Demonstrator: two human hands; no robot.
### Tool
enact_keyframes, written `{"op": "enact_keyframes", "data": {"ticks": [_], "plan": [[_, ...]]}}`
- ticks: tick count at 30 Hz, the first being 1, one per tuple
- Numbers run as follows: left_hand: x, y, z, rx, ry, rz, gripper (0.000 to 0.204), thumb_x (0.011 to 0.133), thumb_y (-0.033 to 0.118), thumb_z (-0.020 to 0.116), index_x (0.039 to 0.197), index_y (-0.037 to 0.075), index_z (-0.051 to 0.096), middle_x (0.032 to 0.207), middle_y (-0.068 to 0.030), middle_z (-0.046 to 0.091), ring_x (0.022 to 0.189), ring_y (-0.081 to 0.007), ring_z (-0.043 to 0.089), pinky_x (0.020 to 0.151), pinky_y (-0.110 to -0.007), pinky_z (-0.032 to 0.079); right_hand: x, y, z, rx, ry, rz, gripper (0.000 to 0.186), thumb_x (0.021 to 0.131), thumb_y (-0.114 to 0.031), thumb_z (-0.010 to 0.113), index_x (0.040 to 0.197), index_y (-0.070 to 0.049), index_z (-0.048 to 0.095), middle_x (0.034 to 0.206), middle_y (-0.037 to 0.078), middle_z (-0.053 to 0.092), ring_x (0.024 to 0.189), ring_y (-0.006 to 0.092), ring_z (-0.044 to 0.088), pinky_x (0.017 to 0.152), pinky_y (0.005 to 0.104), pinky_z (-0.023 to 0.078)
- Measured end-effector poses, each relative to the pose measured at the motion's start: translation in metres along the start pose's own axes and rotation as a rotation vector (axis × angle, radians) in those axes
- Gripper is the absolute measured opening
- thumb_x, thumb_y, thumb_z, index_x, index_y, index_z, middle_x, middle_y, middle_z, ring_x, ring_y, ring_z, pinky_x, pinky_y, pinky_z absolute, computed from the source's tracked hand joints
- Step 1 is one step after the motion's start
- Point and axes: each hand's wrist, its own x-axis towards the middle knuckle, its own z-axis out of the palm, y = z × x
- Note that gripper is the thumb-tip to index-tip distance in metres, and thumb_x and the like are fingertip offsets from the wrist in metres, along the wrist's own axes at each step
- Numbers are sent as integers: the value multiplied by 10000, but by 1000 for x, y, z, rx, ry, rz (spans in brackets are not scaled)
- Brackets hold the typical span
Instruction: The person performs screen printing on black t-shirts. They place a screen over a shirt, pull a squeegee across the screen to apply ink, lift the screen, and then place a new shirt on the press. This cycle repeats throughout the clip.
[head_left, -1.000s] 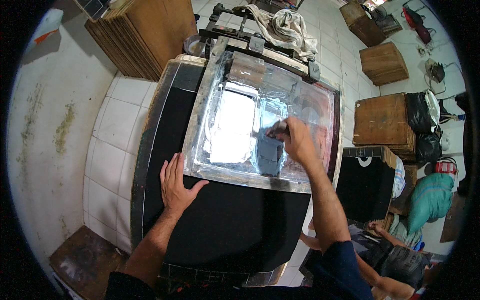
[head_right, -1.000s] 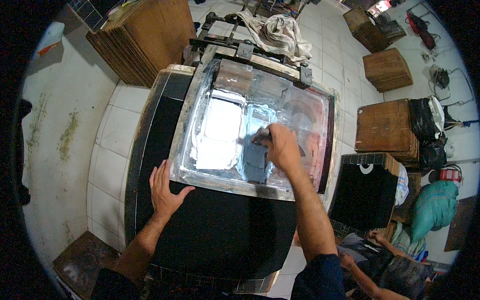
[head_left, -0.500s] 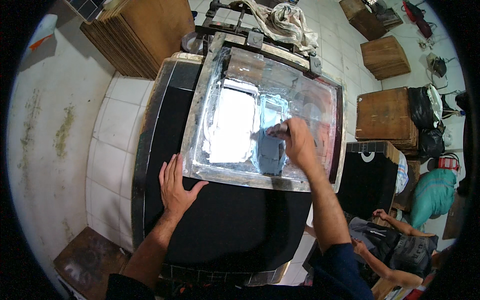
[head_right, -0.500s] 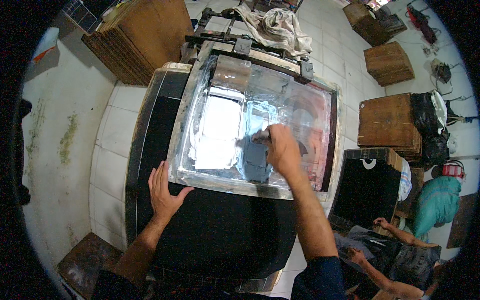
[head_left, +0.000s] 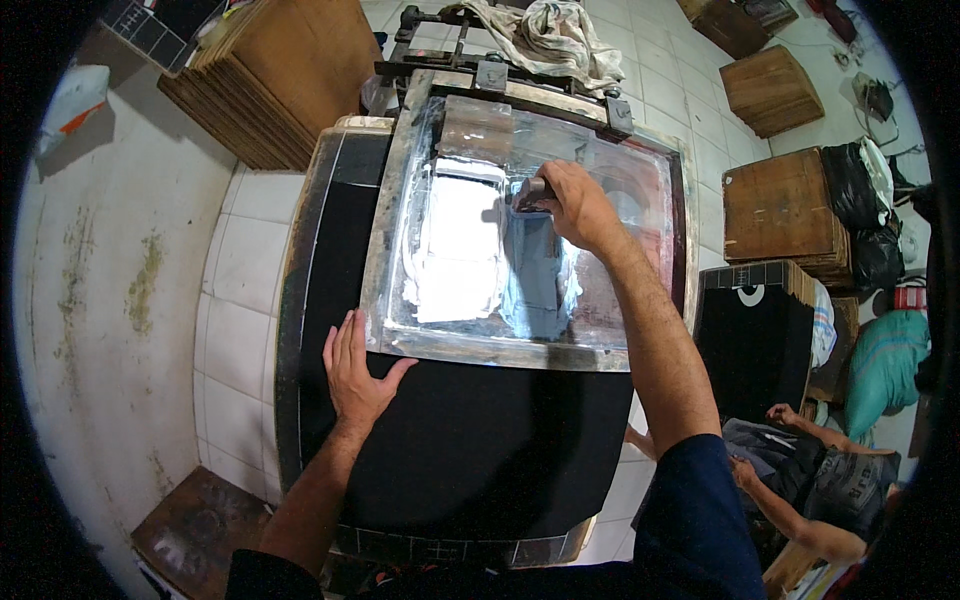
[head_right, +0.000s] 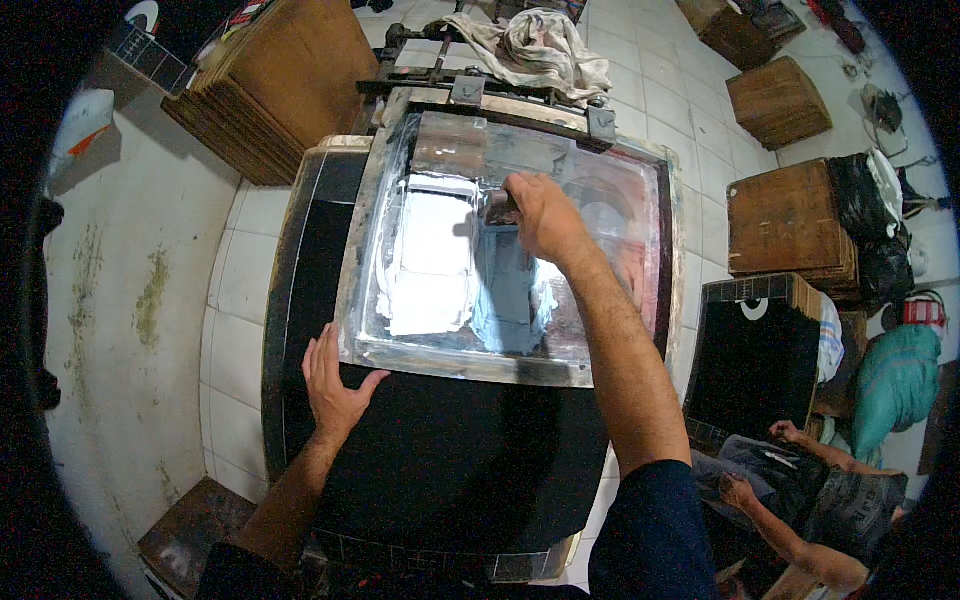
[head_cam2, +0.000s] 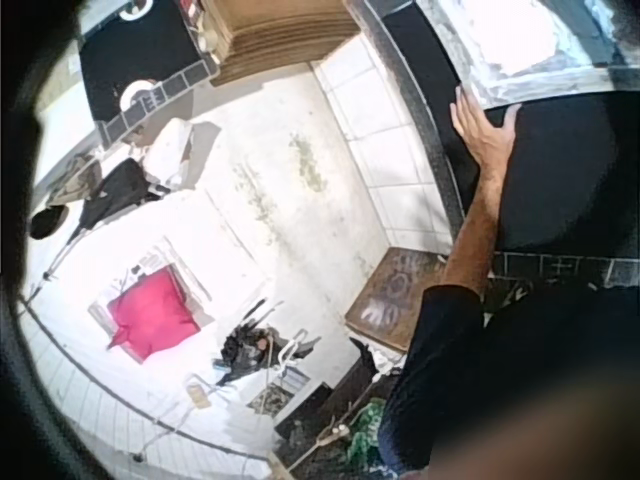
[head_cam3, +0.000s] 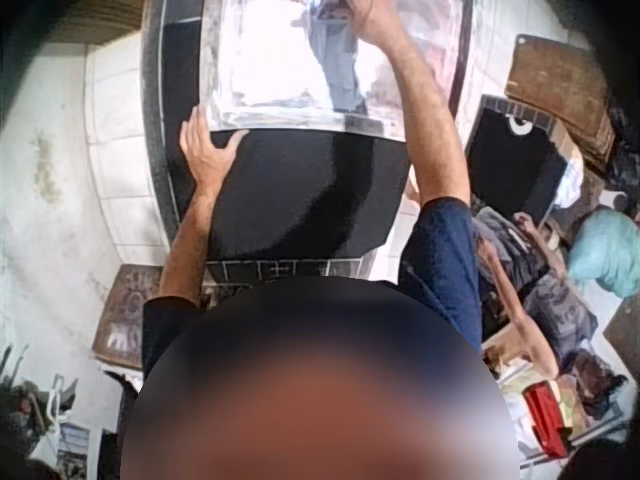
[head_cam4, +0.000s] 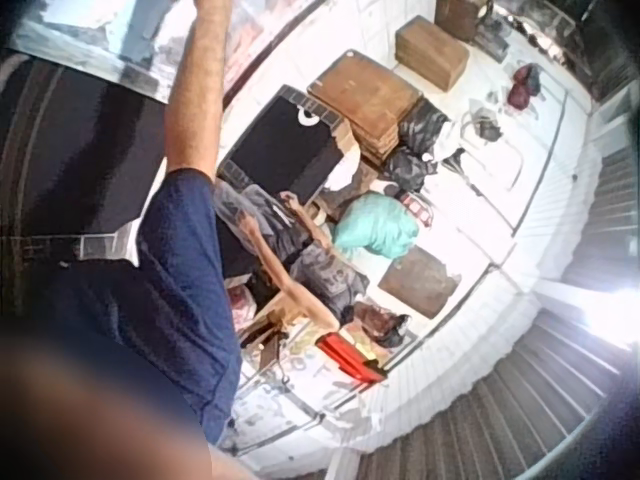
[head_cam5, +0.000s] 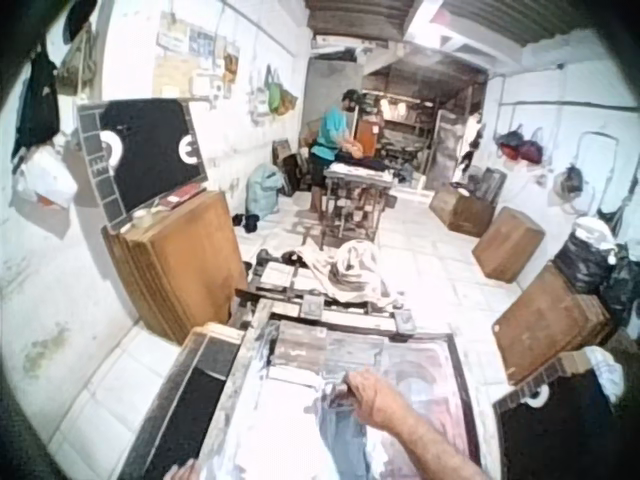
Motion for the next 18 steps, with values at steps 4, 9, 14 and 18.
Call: {"op": "enact_keyframes", "data": {"ticks": [4, 9, 14, 18], "plan": [[0, 0, -1, -9, 6, 7, 1057, 776, 430, 901, 1566, -5, 349, 1536, -243, 467, 1467, -354, 426, 1230, -591, 266, -2, 0, -3, 2, -80, -115, 282, 764, 67, 690, 995, -25, 559, 996, 171, 647, 977, 408, 610, 857, 496, 496], [1, 1, -1, -5, 9, 10, 1057, 767, 412, 909, 1562, -6, 352, 1535, -243, 469, 1461, -359, 431, 1229, -592, 271, -53, -26, -21, 36, -194, -152, 363, 715, 71, 687, 1034, -83, 609, 984, 105, 646, 941, 336, 601, 838, 427, 487], [0, 1, -1, -3, 15, 9, 1059, 769, 421, 906, 1562, -8, 350, 1532, -245, 471, 1456, -366, 435, 1227, -591, 272, -100, -44, -17, -33, -22, 23, 272, 813, 26, 661, 1058, -83, 618, 981, 94, 627, 972, 323, 593, 828, 445, 450], [1, 1, -2, -1, -2, 13, 1052, 778, 428, 900, 1560, -11, 351, 1526, -248, 473, 1454, -369, 438, 1227, -592, 272, -79, -36, -3, -100, 92, 97, 263, 822, 14, 649, 1065, -83, 614, 979, 102, 622, 990, 329, 593, 814, 452, 427]]}}
